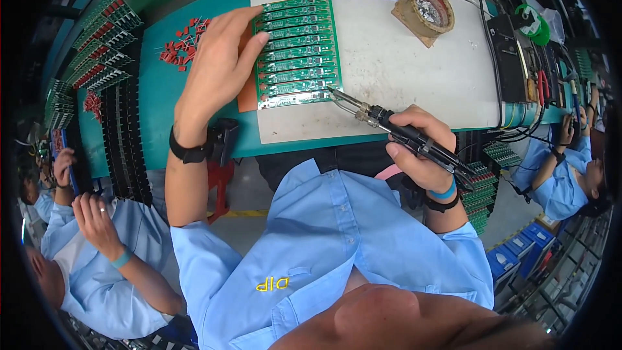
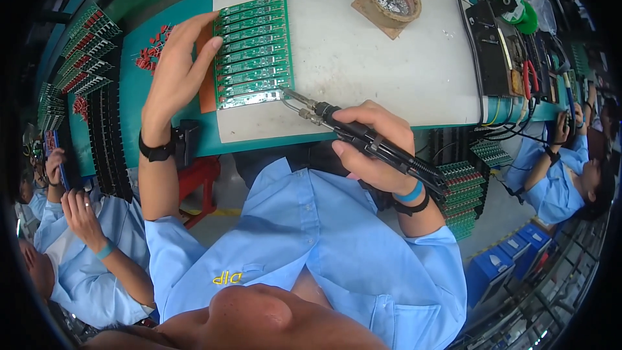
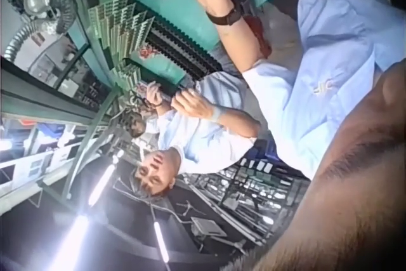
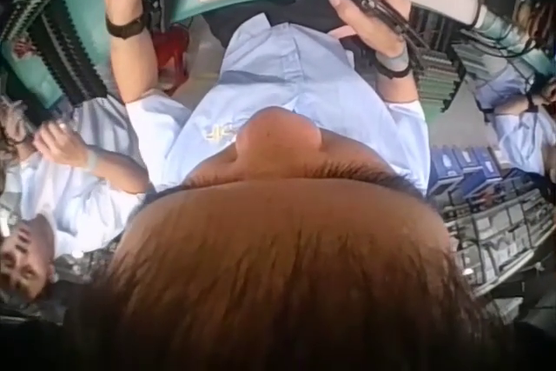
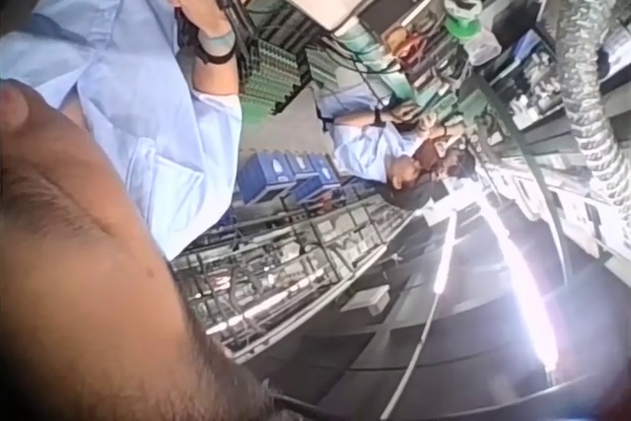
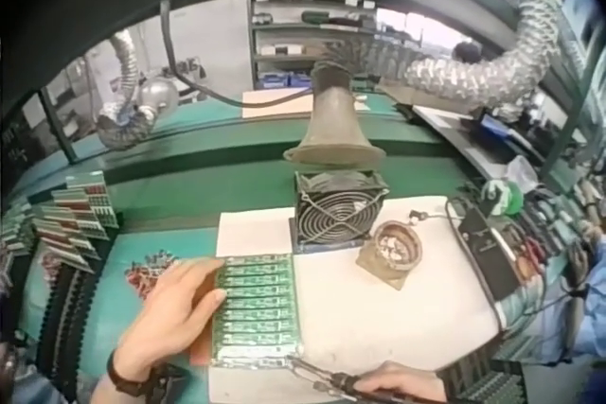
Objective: The person picks up a stack of circuit boards, places them onto a board holder, and covers them with a metal plate. They then flip the assembly over and use a soldering iron to solder components onto the circuit boards.
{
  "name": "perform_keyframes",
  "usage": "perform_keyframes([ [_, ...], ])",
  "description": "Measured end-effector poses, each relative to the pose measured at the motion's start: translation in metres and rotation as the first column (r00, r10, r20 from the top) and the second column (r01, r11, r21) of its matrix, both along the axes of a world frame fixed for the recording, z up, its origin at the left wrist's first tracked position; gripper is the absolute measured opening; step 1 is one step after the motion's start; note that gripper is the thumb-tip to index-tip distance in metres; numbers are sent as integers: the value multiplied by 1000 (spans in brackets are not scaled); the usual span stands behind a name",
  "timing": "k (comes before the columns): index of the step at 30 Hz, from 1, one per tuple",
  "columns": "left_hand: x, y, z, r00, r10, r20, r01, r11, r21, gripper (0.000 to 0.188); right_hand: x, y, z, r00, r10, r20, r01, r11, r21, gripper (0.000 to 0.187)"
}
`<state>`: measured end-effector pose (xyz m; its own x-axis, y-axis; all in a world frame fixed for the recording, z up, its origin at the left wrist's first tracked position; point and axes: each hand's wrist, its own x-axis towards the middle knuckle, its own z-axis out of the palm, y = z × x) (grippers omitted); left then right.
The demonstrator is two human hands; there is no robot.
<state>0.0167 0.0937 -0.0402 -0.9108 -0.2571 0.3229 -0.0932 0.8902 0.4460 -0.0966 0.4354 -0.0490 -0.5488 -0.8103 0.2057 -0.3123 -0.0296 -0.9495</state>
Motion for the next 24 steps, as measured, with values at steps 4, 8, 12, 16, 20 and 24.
perform_keyframes([
  [4,-7,-5,-12,990,85,-112,-88,996,-25,35,-3,-2,-1,999,3,33,-4,1000,27,37],
  [8,-7,-8,-18,979,135,-151,-137,991,-2,32,-3,-5,-3,999,-6,39,6,1000,2,37],
  [12,-6,-10,-22,980,134,-147,-134,991,6,31,-3,-8,-4,998,-32,49,33,999,-25,37],
  [16,-5,-8,-22,980,107,-170,-110,994,-12,31,-1,-9,-1,998,-31,63,32,999,-24,37],
  [20,-4,-7,-23,979,111,-172,-117,993,-27,31,-2,-8,0,997,-19,71,20,999,-26,37],
  [24,-4,-7,-24,979,112,-168,-118,993,-26,31,-2,-8,0,998,-8,64,11,999,-34,38],
])
